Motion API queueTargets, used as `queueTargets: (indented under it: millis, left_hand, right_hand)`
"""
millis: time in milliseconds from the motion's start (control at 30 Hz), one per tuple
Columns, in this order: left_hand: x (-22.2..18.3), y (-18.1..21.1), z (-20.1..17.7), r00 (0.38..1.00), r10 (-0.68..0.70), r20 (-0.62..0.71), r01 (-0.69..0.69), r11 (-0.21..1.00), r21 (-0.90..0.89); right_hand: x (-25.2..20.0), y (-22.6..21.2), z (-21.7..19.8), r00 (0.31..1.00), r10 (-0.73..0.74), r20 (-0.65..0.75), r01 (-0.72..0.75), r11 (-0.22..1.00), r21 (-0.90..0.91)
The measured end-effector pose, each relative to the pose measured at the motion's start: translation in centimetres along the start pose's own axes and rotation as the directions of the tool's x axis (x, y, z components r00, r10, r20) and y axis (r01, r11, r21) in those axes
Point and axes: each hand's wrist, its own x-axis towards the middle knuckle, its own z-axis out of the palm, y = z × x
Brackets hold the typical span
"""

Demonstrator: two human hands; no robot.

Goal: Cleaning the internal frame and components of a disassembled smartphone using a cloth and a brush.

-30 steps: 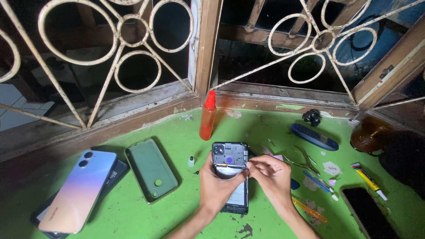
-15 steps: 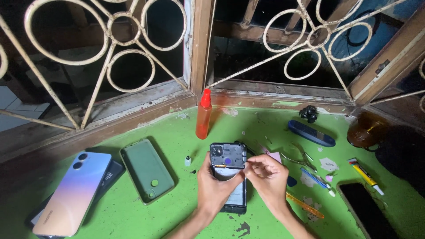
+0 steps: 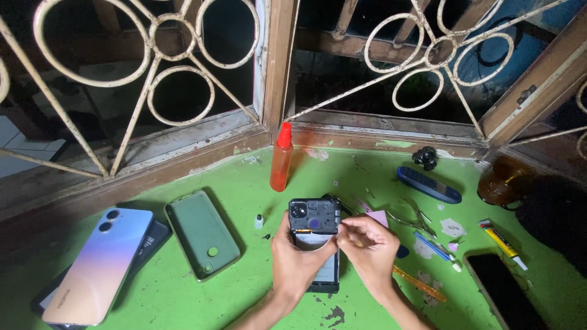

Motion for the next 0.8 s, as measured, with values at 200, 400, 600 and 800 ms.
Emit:
queueTargets:
  millis: [200,400,600,800]
  left_hand:
    - [-0.2,-0.8,0.1,1.0,0.019,0.025,-0.019,1.0,0.006]
    - [0.0,0.4,0.1,0.996,-0.087,0.016,0.088,0.99,-0.109]
    - [0.0,0.3,0.0,0.998,-0.054,-0.02,0.053,0.996,-0.071]
    - [-0.2,-0.1,0.1,0.999,-0.042,0.007,0.043,0.995,-0.09]
  right_hand:
    - [0.1,-0.2,0.1,0.999,0.042,-0.005,-0.042,0.999,0.013]
    - [0.0,1.6,-0.1,1.0,0.003,0.026,-0.003,1.0,-0.026]
    - [0.0,1.4,0.0,0.999,-0.034,0.025,0.034,0.999,-0.017]
    - [0.3,1.0,0.1,1.0,-0.013,0.025,0.014,0.999,-0.033]
